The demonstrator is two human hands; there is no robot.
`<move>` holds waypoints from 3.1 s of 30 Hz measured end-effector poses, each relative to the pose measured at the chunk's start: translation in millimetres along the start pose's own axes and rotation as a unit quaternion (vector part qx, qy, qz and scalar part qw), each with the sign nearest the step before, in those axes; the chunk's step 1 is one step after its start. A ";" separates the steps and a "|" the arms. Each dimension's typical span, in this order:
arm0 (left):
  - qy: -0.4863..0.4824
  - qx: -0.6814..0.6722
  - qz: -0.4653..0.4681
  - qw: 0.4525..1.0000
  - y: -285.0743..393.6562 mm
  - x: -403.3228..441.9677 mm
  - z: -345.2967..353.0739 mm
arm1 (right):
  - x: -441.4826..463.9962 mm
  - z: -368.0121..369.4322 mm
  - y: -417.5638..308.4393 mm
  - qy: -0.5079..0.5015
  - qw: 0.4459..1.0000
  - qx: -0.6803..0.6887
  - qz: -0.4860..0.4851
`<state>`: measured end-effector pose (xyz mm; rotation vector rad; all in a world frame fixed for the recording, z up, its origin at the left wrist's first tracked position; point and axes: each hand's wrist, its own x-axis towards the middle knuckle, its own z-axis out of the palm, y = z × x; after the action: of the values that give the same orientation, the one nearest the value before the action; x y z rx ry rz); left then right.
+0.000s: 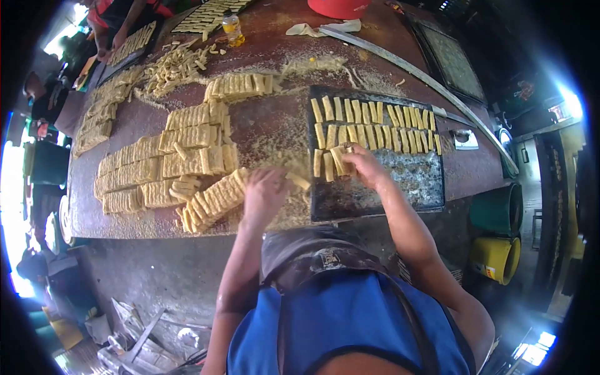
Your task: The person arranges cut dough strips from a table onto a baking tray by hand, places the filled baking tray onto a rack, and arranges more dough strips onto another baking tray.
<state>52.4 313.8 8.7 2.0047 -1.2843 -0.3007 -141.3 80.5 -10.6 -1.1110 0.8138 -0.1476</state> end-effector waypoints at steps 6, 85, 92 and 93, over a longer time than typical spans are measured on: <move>-0.052 0.070 0.051 0.995 63.4 25.1 69.5 | -16.9 11.3 -9.3 0.129 0.881 -0.447 -0.087; 0.316 0.098 -0.156 0.931 -121.2 -88.1 -142.9 | -2.9 138.1 -9.3 0.068 0.915 -0.381 -0.109; 0.369 0.112 -0.172 0.906 -94.5 -84.0 -118.0 | -3.1 103.4 -21.8 0.029 0.948 -0.287 -0.136; 0.352 0.111 -0.184 0.911 -91.8 -84.4 -113.2 | -6.3 97.7 -25.1 0.036 0.955 -0.263 -0.132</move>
<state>137.3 459.2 11.4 2.2340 -0.4963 0.3961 -75.6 143.8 32.7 -1.7274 0.7863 -0.2026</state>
